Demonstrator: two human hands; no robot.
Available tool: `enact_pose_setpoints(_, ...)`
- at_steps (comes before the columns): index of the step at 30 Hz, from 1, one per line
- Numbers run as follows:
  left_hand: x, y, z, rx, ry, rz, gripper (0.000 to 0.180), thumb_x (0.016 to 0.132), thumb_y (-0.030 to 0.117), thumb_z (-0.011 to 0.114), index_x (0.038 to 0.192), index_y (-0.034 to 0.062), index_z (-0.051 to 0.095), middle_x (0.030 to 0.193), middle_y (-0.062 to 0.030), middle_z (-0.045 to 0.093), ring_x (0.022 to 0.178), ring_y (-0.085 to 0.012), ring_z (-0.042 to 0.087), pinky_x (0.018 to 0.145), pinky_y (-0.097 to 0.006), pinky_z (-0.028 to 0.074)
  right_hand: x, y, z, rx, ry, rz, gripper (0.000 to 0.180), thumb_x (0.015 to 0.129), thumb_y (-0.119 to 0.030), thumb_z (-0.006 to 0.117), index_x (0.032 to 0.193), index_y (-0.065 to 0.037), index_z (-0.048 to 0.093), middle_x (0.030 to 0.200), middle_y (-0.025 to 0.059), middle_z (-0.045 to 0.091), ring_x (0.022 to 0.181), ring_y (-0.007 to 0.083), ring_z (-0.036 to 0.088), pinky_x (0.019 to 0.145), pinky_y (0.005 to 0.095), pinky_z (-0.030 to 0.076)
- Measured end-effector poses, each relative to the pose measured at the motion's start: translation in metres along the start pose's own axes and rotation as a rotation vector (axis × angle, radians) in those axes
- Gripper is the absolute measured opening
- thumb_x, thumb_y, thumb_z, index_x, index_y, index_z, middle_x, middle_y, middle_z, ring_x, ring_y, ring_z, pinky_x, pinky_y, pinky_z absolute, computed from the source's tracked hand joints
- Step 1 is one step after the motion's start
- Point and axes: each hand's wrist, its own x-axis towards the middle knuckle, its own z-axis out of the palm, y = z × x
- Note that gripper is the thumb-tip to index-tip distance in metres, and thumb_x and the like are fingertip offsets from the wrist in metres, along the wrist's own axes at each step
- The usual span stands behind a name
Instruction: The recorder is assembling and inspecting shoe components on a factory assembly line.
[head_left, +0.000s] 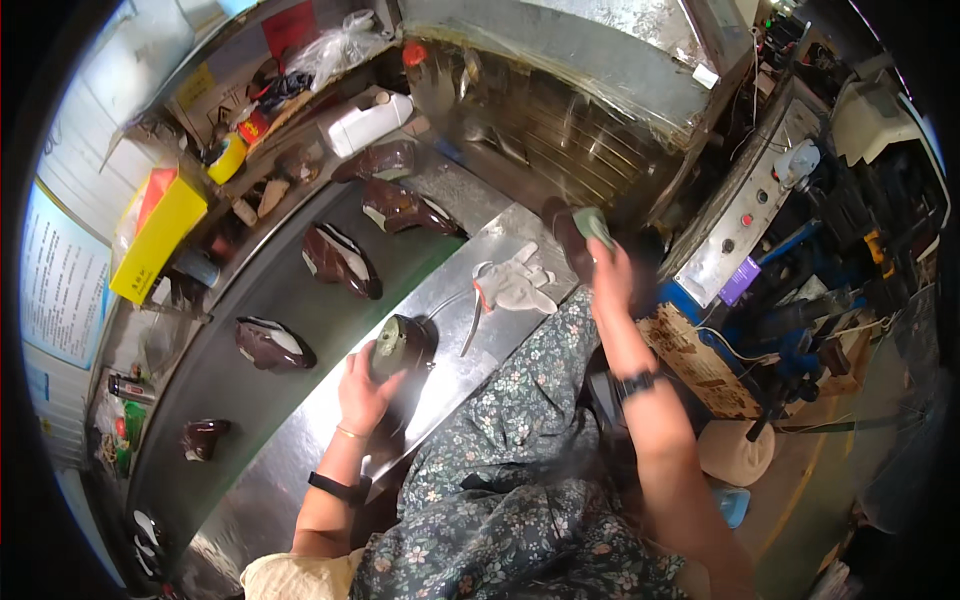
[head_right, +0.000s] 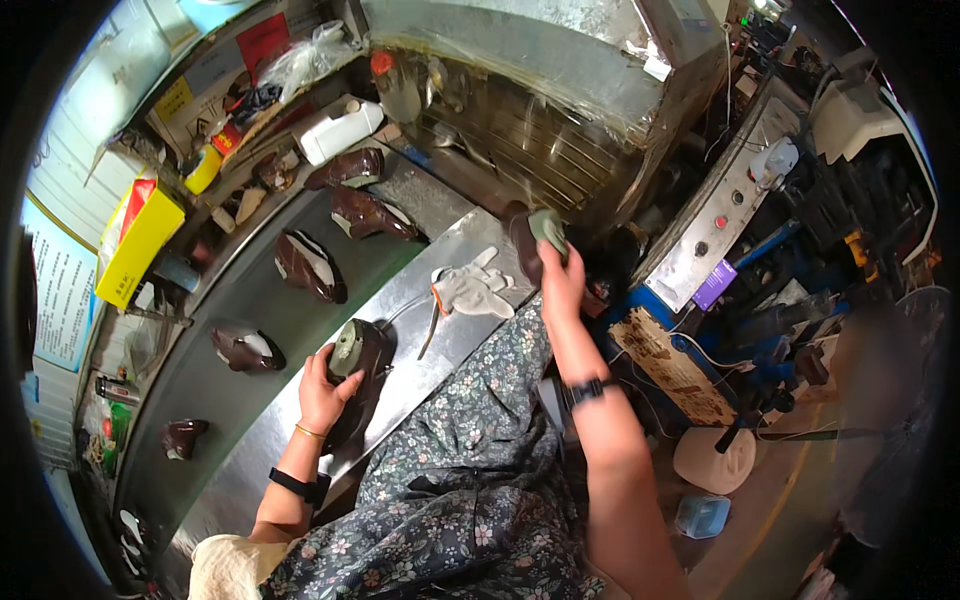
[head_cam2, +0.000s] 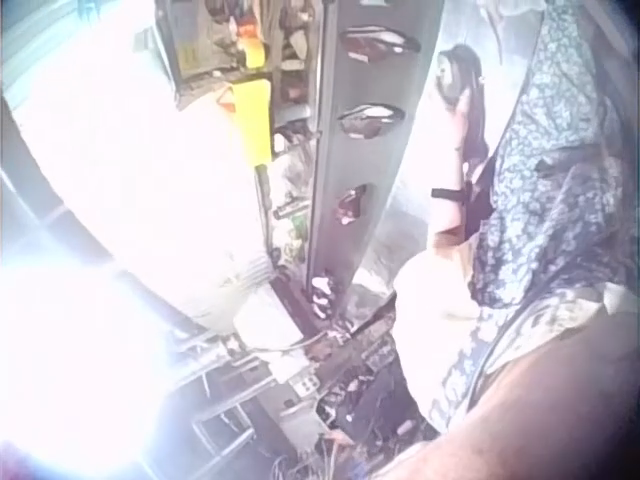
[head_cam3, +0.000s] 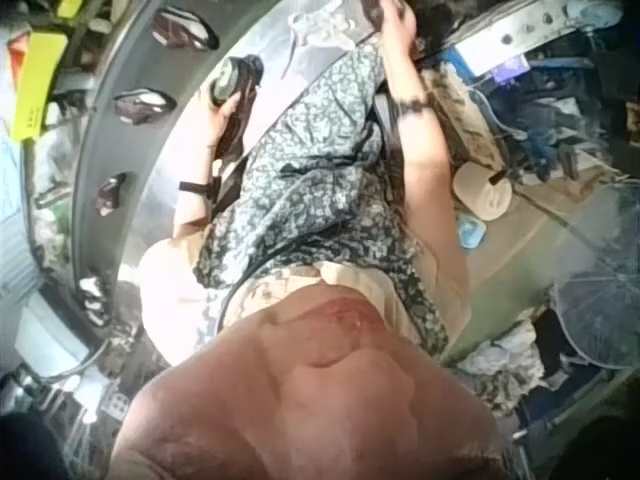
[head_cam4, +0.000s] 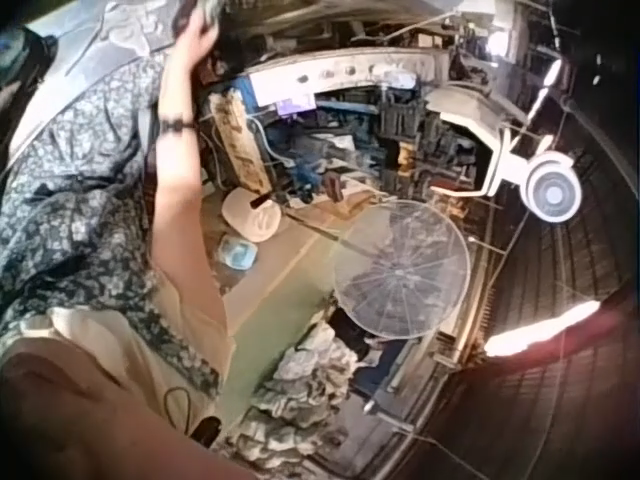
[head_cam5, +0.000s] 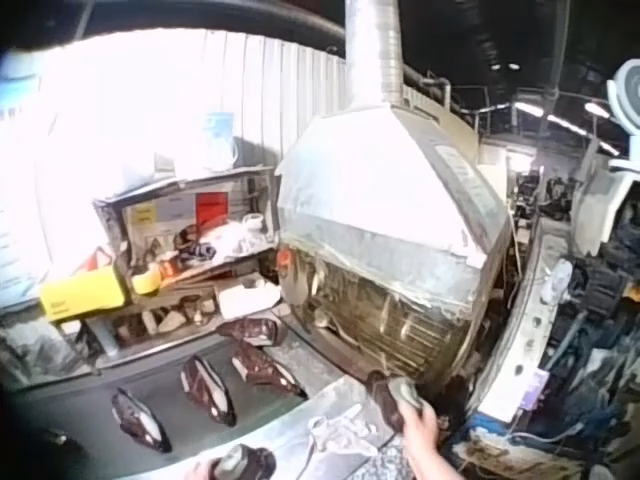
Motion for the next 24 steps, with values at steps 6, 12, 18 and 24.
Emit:
enact_pose_setpoints(6, 0.017, -0.013, -0.003, -1.113, 0.067, -0.591, 0.039, 0.092, 0.025, 0.062, 0.120, -0.0004, 0.055, 0.106, -0.0107, 0.064, 0.089, -0.0137, 0.061, 0.080, -0.028, 0.050, -0.030, 0.066, 0.045, -0.373, -0.567, -0.177, 0.057, 0.083, -0.019, 0.070, 0.132, -0.002, 0.048, 0.133, 0.0200, 0.051, 0.113, 0.0291, 0.054, 0.096, 0.0392, 0.043)
enact_pose_setpoints(12, -0.003, 0.153, 0.021, -1.432, -0.392, -0.227, 0.070, 0.096, 0.041, 0.052, 0.150, 0.0121, 0.020, 0.140, -0.0133, 0.042, 0.126, -0.0237, 0.044, 0.105, -0.042, 0.036, -0.177, -0.081, 0.007, 0.110, -0.622, 0.121, 0.078, 0.082, -0.007, 0.066, 0.148, -0.004, 0.025, 0.144, 0.0091, 0.039, 0.122, 0.0141, 0.045, 0.101, 0.0295, 0.039)
enact_pose_setpoints(18, -0.030, 0.158, 0.030, -0.875, -0.672, 0.331, 0.054, 0.086, 0.008, 0.067, 0.135, -0.0006, 0.045, 0.129, -0.0119, 0.056, 0.120, -0.0202, 0.053, 0.100, -0.033, 0.042, -0.142, -0.186, -0.174, -0.112, -0.140, -0.132, 0.073, 0.071, 0.004, 0.067, 0.139, 0.001, 0.043, 0.138, 0.0103, 0.049, 0.123, 0.0198, 0.049, 0.103, 0.0328, 0.039)
enact_pose_setpoints(24, -0.051, 0.102, 0.047, -0.948, -0.765, -0.143, 0.035, 0.090, 0.005, 0.064, 0.122, -0.0040, 0.054, 0.107, -0.0069, 0.066, 0.098, -0.0120, 0.060, 0.085, -0.025, 0.048, -0.053, -0.265, -0.379, -1.024, 0.547, -0.518, 0.063, 0.071, -0.015, 0.071, 0.132, -0.010, 0.055, 0.127, 0.0126, 0.058, 0.111, 0.0225, 0.059, 0.090, 0.0309, 0.046)
